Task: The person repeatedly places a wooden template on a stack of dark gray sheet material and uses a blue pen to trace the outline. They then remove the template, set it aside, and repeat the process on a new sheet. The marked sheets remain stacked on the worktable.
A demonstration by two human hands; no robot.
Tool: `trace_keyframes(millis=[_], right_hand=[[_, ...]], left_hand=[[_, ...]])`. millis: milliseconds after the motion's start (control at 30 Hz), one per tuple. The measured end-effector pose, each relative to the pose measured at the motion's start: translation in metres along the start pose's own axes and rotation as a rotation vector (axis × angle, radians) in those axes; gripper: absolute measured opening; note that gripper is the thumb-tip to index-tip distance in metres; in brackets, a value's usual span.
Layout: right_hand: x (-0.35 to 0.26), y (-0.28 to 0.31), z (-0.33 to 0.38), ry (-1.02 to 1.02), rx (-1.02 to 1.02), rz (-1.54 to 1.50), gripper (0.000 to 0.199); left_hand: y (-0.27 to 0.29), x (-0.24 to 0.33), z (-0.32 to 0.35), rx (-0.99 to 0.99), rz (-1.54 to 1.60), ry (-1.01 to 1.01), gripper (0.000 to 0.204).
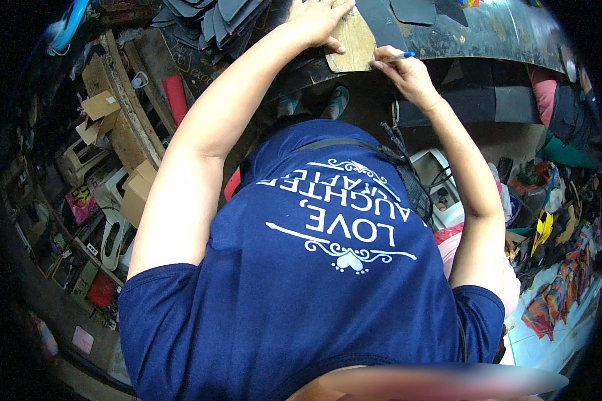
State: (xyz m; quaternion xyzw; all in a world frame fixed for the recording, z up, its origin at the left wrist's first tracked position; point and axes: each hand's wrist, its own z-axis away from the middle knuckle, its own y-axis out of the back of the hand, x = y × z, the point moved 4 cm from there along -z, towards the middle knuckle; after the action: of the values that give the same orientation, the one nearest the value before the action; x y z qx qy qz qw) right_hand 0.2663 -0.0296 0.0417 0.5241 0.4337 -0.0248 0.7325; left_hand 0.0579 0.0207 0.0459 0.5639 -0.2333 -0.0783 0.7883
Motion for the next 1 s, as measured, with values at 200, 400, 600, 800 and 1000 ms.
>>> trace_keyframes(millis=[200, 400, 600, 800, 1000], right_hand=[[-0.011, 0.000, -0.001, 0.131, 0.018, 0.060, 0.018], [-0.009, 0.008, -0.016, -0.067, 0.082, -0.488, 0.015], [-0.037, -0.022, -0.027, 0.024, -0.178, -0.328, 0.014], [-0.035, -0.024, -0.031, 0.102, -0.204, -0.095, 0.019], [-0.033, -0.023, -0.046, -0.028, -0.022, -0.388, 0.015]], left_hand=[[0.000, -0.003, 0.001, 0.013, 0.041, -0.014, 0.112], [0.000, -0.004, 0.002, 0.030, 0.049, -0.024, 0.111], [0.000, -0.007, 0.002, 0.050, 0.060, -0.036, 0.108], [0.000, -0.022, -0.004, 0.082, 0.069, -0.134, 0.080], [-0.001, -0.024, -0.003, 0.103, 0.066, -0.122, 0.078]])
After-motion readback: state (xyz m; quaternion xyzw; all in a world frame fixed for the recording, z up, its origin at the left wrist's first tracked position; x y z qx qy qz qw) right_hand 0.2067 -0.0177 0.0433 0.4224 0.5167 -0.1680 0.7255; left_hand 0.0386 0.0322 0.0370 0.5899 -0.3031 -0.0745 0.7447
